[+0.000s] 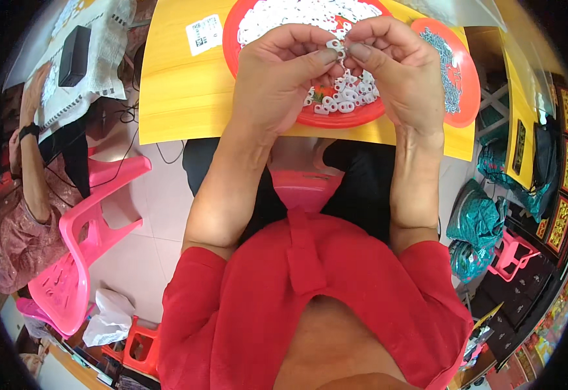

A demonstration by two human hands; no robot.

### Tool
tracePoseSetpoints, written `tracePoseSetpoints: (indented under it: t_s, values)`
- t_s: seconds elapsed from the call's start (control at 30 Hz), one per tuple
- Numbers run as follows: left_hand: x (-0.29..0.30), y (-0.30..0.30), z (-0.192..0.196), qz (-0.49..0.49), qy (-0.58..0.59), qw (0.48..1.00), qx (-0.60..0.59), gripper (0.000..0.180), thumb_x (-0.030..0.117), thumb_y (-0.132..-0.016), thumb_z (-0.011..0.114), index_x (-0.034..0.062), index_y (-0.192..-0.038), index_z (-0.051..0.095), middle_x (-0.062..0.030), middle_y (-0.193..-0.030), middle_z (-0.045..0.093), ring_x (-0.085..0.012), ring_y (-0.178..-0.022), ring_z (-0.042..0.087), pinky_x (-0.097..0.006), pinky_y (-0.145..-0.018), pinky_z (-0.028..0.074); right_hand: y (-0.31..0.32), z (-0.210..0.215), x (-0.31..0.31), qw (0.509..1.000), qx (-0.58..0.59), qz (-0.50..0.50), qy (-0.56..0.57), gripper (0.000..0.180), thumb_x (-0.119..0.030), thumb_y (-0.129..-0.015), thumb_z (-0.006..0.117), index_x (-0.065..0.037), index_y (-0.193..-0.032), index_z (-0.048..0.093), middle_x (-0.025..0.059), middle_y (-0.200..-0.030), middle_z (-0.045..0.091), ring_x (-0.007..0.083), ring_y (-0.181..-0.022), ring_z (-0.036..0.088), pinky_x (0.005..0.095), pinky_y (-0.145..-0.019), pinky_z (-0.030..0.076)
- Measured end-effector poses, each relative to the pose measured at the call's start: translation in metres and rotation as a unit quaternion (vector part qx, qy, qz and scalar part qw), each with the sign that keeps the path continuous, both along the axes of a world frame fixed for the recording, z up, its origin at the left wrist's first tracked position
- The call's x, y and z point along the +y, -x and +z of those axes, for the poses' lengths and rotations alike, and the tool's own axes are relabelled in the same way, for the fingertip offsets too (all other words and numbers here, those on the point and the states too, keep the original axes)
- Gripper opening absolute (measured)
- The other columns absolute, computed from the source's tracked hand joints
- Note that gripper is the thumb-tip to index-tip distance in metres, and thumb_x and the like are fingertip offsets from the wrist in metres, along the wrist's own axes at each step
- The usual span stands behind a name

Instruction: Manually assembling small white plastic components with metal inserts from a tray.

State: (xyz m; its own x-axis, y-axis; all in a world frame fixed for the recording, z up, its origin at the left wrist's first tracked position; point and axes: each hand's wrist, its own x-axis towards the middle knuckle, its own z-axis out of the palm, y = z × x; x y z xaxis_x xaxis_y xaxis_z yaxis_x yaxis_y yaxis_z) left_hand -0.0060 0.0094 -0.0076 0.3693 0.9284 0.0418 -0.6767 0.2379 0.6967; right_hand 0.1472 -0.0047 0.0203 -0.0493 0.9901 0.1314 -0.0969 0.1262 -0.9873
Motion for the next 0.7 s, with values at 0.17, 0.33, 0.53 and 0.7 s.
tracePoseSetpoints:
  t_s: [0.17,0.33,0.53,0.7]
  values:
    - [0.001,-0.001,-0.002,0.007,-0.013,1.000,0.008,0.014,-0.003,-0.077,0.058,-0.0035,-0.091,0.058,-0.0101,-0.076,0.061,-0.0143,-0.065,0.061,-0.022,-0.058,0.050,0.000,-0.004,0.002,0.999,0.030,-0.011,0.003,0.014,0.002,-0.077,0.059,0.003,-0.091,0.057,0.0062,-0.079,0.060,0.0114,-0.068,0.057,0.0210,-0.061,0.045]
    - [0.000,-0.002,-0.003,0.012,-0.010,1.000,0.018,0.014,-0.002,-0.076,0.060,-0.0030,-0.090,0.059,-0.0093,-0.076,0.061,-0.0132,-0.064,0.060,-0.022,-0.056,0.049,0.000,-0.001,0.000,0.999,0.032,-0.008,0.008,0.014,0.003,-0.076,0.059,0.003,-0.091,0.057,0.0065,-0.080,0.060,0.0119,-0.069,0.057,0.0219,-0.063,0.046]
    - [-0.002,-0.004,0.000,0.019,-0.005,0.999,0.029,0.013,-0.002,-0.076,0.060,-0.0025,-0.089,0.059,-0.0085,-0.076,0.061,-0.0122,-0.063,0.059,-0.021,-0.056,0.049,0.003,0.004,-0.002,1.000,0.023,-0.020,0.002,0.013,0.005,-0.076,0.058,0.004,-0.088,0.057,0.0063,-0.078,0.060,0.0104,-0.068,0.057,0.0205,-0.062,0.047]
    - [-0.003,-0.004,0.001,0.024,-0.013,0.999,0.047,0.012,-0.003,-0.076,0.059,-0.0026,-0.088,0.059,-0.0075,-0.075,0.061,-0.0114,-0.063,0.059,-0.020,-0.054,0.048,0.006,0.007,-0.003,0.999,0.011,-0.030,0.000,0.012,0.007,-0.074,0.058,0.004,-0.086,0.058,0.0051,-0.074,0.060,0.0084,-0.067,0.057,0.0184,-0.059,0.046]
